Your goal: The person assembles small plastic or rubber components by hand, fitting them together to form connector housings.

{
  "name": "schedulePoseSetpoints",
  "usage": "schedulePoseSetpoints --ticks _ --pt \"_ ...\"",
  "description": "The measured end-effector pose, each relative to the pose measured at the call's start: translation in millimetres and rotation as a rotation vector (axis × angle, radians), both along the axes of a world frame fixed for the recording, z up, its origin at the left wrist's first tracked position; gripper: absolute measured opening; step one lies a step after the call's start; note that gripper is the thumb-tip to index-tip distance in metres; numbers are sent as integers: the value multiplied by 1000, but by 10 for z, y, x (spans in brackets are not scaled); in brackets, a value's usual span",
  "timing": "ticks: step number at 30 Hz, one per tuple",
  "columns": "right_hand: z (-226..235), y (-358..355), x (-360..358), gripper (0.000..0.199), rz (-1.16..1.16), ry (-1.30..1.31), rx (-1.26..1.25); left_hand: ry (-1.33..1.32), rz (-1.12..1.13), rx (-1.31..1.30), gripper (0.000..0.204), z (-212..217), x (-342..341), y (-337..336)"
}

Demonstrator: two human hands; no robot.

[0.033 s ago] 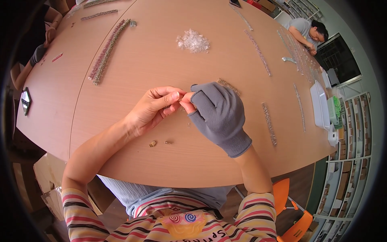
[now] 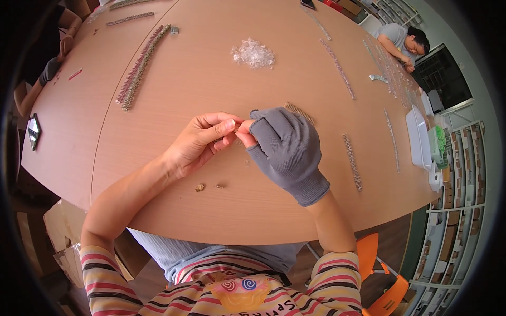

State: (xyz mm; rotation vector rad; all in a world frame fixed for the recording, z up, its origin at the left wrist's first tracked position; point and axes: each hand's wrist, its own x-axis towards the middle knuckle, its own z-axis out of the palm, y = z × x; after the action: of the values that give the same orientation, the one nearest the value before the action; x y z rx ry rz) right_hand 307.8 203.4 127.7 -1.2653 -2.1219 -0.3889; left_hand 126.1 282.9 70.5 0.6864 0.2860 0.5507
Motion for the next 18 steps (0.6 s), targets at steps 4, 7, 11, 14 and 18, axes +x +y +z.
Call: schedulePoseSetpoints --ticks 4,7,11,14,18 --pt "-17 -19 -24 17 -81 -148 26 59 48 75 22 18 39 -19" --pt "-68 -24 42 17 -83 -113 -20 73 45 64 21 80 79 -39" --pt "-78 -6 48 17 -45 -37 -125 83 21 124 21 71 36 15" --pt "-52 -3 34 17 -29 32 -200 81 33 142 21 61 22 20" --pt "14 -54 29 14 12 228 -352 222 165 69 22 36 29 19"
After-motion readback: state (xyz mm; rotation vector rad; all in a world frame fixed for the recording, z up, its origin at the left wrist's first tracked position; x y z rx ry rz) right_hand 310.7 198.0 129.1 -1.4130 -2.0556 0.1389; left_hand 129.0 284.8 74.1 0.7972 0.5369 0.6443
